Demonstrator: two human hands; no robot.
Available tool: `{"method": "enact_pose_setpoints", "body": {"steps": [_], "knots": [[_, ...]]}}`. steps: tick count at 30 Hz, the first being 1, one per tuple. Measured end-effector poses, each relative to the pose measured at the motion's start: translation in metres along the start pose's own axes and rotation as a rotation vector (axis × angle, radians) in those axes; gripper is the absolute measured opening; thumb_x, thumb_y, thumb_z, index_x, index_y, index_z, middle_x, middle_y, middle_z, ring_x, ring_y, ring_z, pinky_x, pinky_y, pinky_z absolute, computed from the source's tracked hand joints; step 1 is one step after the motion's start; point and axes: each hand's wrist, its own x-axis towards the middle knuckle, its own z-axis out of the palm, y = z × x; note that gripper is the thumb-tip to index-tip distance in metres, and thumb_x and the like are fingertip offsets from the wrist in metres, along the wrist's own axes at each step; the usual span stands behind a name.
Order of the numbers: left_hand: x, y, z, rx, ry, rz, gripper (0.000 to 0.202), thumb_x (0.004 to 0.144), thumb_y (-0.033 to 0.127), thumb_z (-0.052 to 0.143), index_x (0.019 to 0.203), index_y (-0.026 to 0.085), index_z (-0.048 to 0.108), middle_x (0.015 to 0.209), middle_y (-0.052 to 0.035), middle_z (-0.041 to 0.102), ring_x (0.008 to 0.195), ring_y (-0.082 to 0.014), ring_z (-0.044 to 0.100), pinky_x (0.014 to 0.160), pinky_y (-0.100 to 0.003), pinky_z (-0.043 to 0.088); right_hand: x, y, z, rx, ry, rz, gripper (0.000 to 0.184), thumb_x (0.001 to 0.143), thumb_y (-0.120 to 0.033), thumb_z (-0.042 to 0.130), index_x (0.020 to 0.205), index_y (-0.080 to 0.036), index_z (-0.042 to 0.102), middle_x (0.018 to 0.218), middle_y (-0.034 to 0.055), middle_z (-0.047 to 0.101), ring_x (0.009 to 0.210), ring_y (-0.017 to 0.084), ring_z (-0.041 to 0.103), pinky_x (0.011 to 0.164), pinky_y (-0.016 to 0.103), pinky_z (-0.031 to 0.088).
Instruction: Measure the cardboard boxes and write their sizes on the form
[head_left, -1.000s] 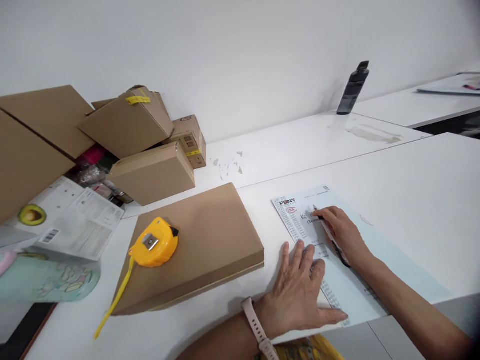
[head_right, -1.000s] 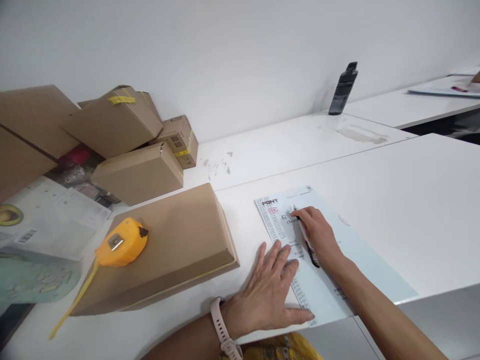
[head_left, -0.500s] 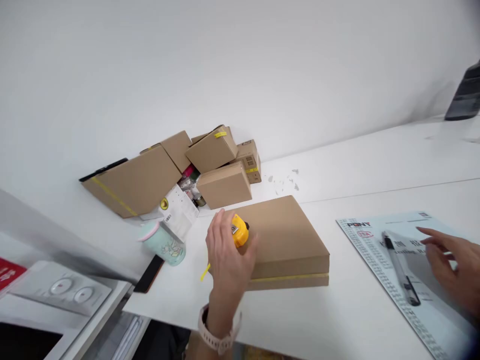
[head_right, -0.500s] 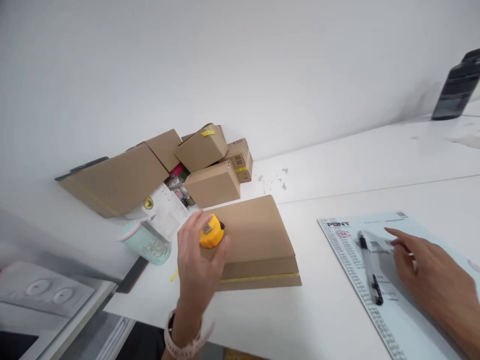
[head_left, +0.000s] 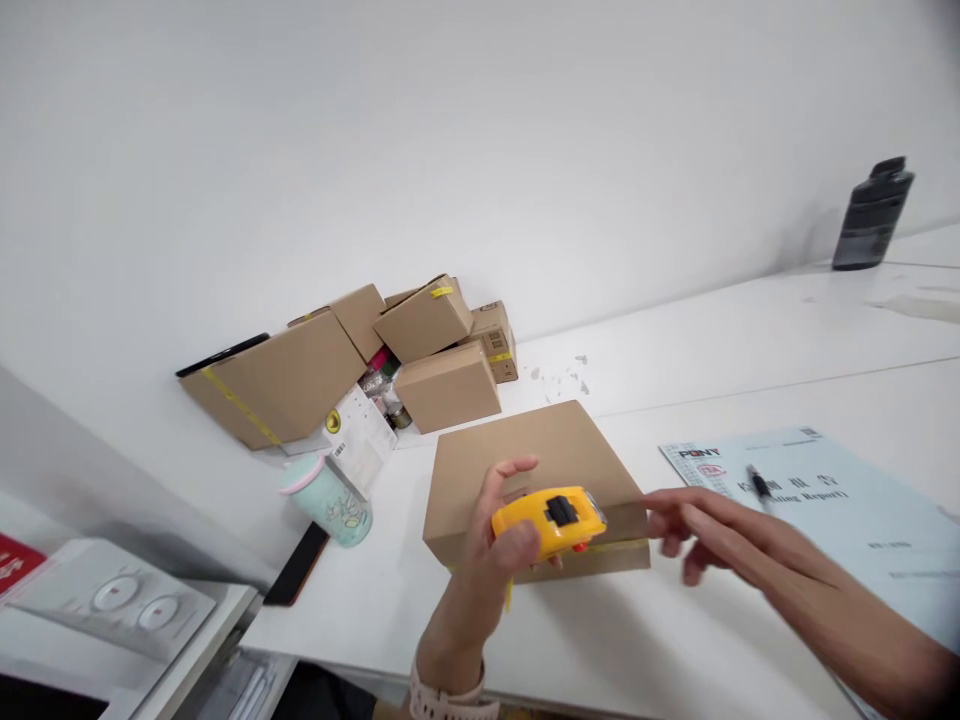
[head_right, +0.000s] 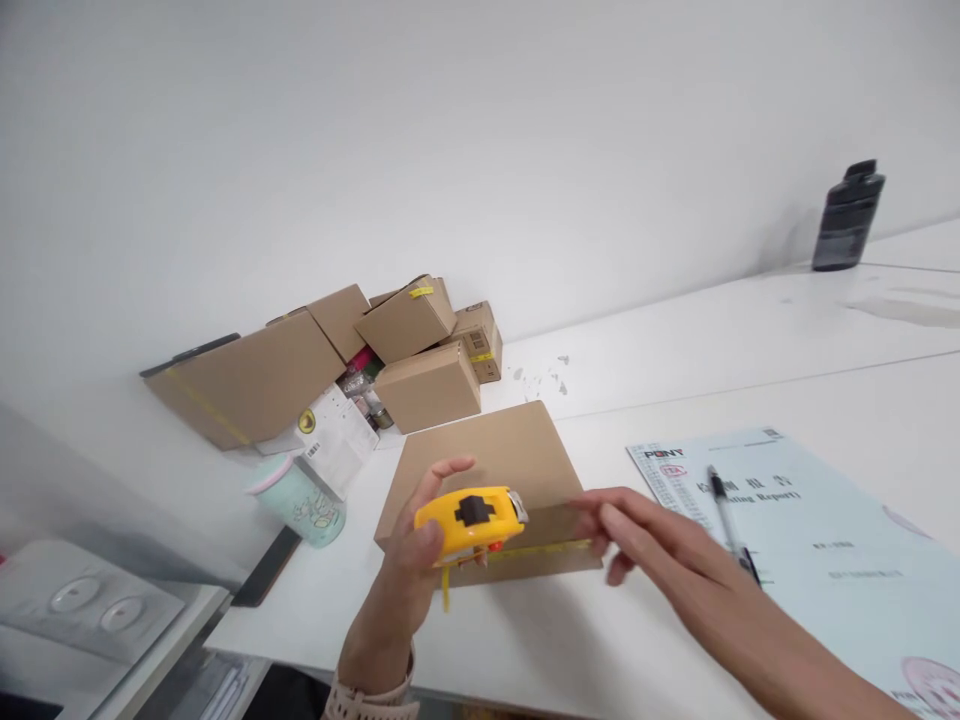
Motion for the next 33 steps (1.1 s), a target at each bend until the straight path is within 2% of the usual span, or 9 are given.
{"method": "enact_pose_setpoints", "body": {"steps": [1, 4, 10, 12, 16, 20, 23, 29, 33], "knots": [[-0.002, 0.002, 0.004, -0.011, -0.015, -0.021, 0.076, 0.079, 0.063, 0.075, 0.135, 0.021, 0.047, 0.094, -0.0075, 0.074, 0.075, -0.0212, 0.07, 0.067, -0.029, 0.052, 0.001, -0.014, 0.01, 0.097, -0.138, 0.108, 0.054, 0.09, -0.071, 0.052, 0.111, -0.029, 0.078, 0.102, 0.013, 0.075, 0.087, 0.031, 0.067, 0.084, 0.049, 0.057], [-0.004, 0.003, 0.005, 0.024, 0.014, -0.087, 0.08, 0.076, 0.066, 0.078, 0.134, 0.021, 0.047, 0.094, -0.007, 0.073, 0.078, -0.0202, 0.069, 0.067, -0.027, 0.051, 0.006, -0.039, 0.028, 0.328, -0.361, 0.242, 0.057, 0.095, -0.069, 0.045, 0.114, -0.025, 0.076, 0.115, 0.0123, 0.071, 0.101, 0.031, 0.061, 0.085, 0.044, 0.054], [-0.008, 0.0, -0.021, 0.076, 0.056, -0.131, 0.085, 0.072, 0.069, 0.079, 0.135, 0.02, 0.048, 0.093, -0.0087, 0.073, 0.075, -0.0209, 0.068, 0.063, -0.027, 0.048, 0.02, -0.042, 0.042, 0.477, -0.472, 0.294, 0.047, 0.092, -0.065, 0.059, 0.088, -0.02, 0.074, 0.09, 0.0071, 0.063, 0.085, 0.021, 0.053, 0.069, 0.031, 0.048], [-0.008, 0.006, -0.035, 0.096, 0.065, -0.103, 0.083, 0.072, 0.067, 0.079, 0.135, 0.02, 0.049, 0.093, -0.0085, 0.074, 0.075, -0.0211, 0.069, 0.065, -0.027, 0.047, 0.031, -0.044, 0.042, 0.547, -0.432, 0.315, 0.041, 0.086, -0.06, 0.07, 0.082, -0.02, 0.071, 0.081, 0.004, 0.058, 0.075, 0.017, 0.048, 0.062, 0.027, 0.045], [0.0, 0.027, -0.079, 0.187, 0.205, -0.033, 0.068, 0.078, 0.061, 0.074, 0.129, 0.021, 0.054, 0.104, -0.0086, 0.074, 0.082, -0.0208, 0.068, 0.065, -0.026, 0.047, 0.068, -0.043, 0.023, 0.637, -0.251, 0.27, 0.035, 0.078, -0.05, 0.083, 0.073, -0.021, 0.065, 0.074, 0.0013, 0.052, 0.067, 0.014, 0.042, 0.056, 0.025, 0.042], [0.012, 0.036, -0.134, 0.237, 0.262, -0.029, 0.054, 0.076, 0.055, 0.077, 0.113, 0.017, 0.064, 0.095, -0.006, 0.073, 0.071, -0.0154, 0.059, 0.056, -0.023, 0.04, 0.103, -0.017, 0.0, 0.522, -0.125, 0.228, 0.036, 0.076, -0.051, 0.083, 0.071, -0.022, 0.062, 0.073, -0.0007, 0.049, 0.068, 0.015, 0.04, 0.055, 0.025, 0.04], [0.018, 0.029, -0.166, 0.252, 0.287, -0.077, 0.05, 0.075, 0.054, 0.077, 0.104, 0.014, 0.069, 0.085, -0.005, 0.07, 0.062, -0.0137, 0.052, 0.05, -0.024, 0.036, 0.112, 0.009, -0.001, 0.338, -0.105, 0.227, 0.045, 0.078, -0.06, 0.077, 0.067, -0.022, 0.057, 0.071, -0.001, 0.048, 0.067, 0.015, 0.039, 0.057, 0.028, 0.039], [0.017, 0.007, -0.198, 0.227, 0.3, -0.148, 0.052, 0.078, 0.055, 0.074, 0.108, 0.013, 0.069, 0.088, -0.0057, 0.069, 0.068, -0.0152, 0.056, 0.051, -0.024, 0.039, 0.111, 0.02, 0.017, 0.066, -0.105, 0.192, 0.051, 0.085, -0.069, 0.061, 0.066, -0.023, 0.055, 0.077, 0.0028, 0.056, 0.073, 0.02, 0.051, 0.068, 0.034, 0.047], [0.016, 0.002, -0.208, 0.217, 0.27, -0.173, 0.041, 0.091, 0.05, 0.068, 0.112, 0.015, 0.066, 0.093, -0.0043, 0.068, 0.068, -0.0132, 0.059, 0.053, -0.023, 0.044, 0.111, 0.016, 0.021, -0.134, -0.051, 0.178, 0.052, 0.085, -0.073, 0.055, 0.07, -0.023, 0.057, 0.077, 0.004, 0.06, 0.075, 0.022, 0.057, 0.066, 0.034, 0.049]]}}
